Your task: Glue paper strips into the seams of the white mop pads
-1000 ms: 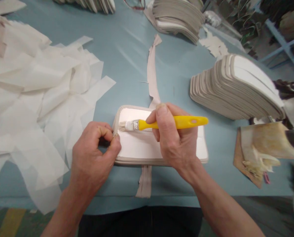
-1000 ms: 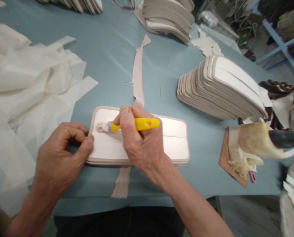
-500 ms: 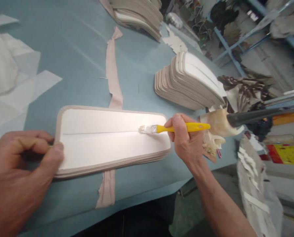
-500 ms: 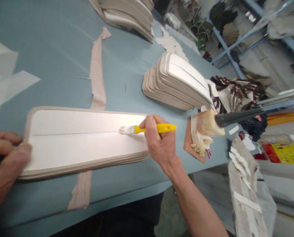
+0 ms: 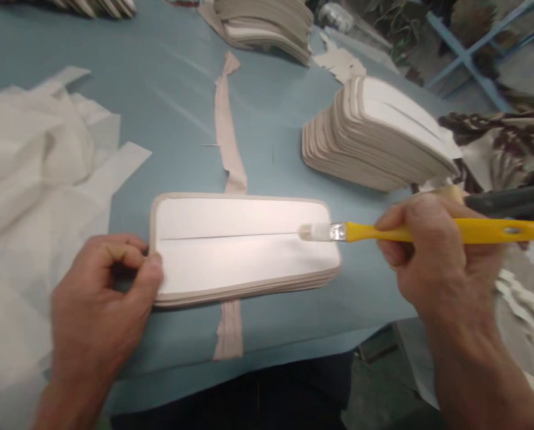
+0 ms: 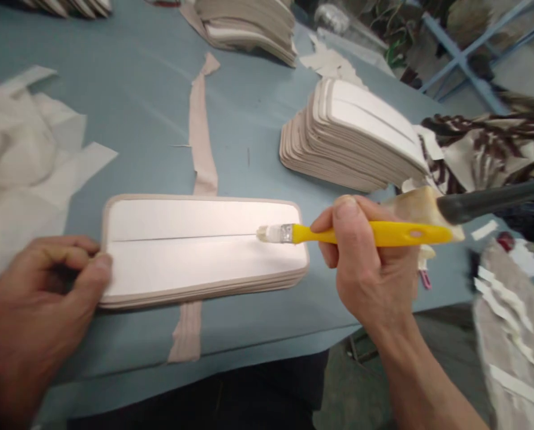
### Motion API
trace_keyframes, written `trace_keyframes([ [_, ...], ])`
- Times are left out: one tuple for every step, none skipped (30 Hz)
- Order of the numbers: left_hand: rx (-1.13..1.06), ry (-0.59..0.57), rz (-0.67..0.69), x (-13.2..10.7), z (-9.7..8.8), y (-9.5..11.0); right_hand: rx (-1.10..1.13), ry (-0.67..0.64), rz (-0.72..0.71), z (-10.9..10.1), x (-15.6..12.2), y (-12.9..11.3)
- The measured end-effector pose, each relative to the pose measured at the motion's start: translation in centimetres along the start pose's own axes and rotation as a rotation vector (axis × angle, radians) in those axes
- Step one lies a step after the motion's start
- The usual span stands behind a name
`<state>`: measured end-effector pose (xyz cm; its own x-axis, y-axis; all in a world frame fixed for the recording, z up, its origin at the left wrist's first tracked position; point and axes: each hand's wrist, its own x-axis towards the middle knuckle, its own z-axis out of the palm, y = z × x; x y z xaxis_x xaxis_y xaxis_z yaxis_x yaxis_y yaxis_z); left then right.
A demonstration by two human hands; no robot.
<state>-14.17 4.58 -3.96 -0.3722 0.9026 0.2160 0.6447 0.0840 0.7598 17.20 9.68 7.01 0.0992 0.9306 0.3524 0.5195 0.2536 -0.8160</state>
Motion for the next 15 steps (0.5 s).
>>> trace_keyframes([
  [0.000, 0.004, 0.012, 0.1, 0.1, 0.2, 0.057, -0.036, 0.009, 1.4, -0.1, -0.8],
  [-0.003, 0.004, 0.020, 0.1, 0.1, 0.3, 0.109, -0.072, 0.032, 3.0, -0.3, -1.6],
  [-0.008, 0.002, 0.028, 0.1, 0.2, 0.4, 0.160, -0.108, 0.057, 4.7, -0.4, -2.2],
  [-0.013, 0.002, 0.036, 0.1, 0.2, 0.4, 0.205, -0.149, 0.077, 6.4, -0.5, -2.7],
  [-0.018, 0.001, 0.037, 0.1, 0.2, 0.4, 0.248, -0.187, 0.079, 8.0, -0.6, -3.1],
  [-0.026, -0.002, 0.038, 0.1, 0.1, 0.5, 0.284, -0.227, 0.077, 9.6, -0.8, -3.4],
  [-0.034, -0.005, 0.038, 0.1, 0.1, 0.5, 0.317, -0.265, 0.073, 11.0, -1.0, -3.6],
  [-0.040, -0.010, 0.036, 0.0, 0.0, 0.6, 0.348, -0.298, 0.071, 12.1, -1.1, -3.6],
  [-0.044, -0.013, 0.037, 0.0, -0.1, 0.7, 0.373, -0.327, 0.076, 13.0, -1.3, -3.6],
  [-0.049, -0.012, 0.040, 0.0, -0.1, 0.7, 0.388, -0.347, 0.086, 13.6, -1.4, -3.4],
  [-0.050, -0.011, 0.043, 0.0, -0.1, 0.8, 0.393, -0.358, 0.097, 13.9, -1.5, -3.3],
  [-0.048, -0.009, 0.048, 0.0, -0.1, 0.8, 0.385, -0.360, 0.105, 13.9, -1.6, -3.0],
  [-0.043, -0.009, 0.048, 0.1, -0.1, 0.8, 0.365, -0.355, 0.109, 13.6, -1.6, -2.8],
  [-0.037, -0.007, 0.050, 0.1, -0.1, 0.8, 0.336, -0.347, 0.108, 13.0, -1.5, -2.5],
  [-0.030, -0.008, 0.049, 0.1, -0.1, 0.7, 0.306, -0.338, 0.100, 12.3, -1.5, -2.3],
])
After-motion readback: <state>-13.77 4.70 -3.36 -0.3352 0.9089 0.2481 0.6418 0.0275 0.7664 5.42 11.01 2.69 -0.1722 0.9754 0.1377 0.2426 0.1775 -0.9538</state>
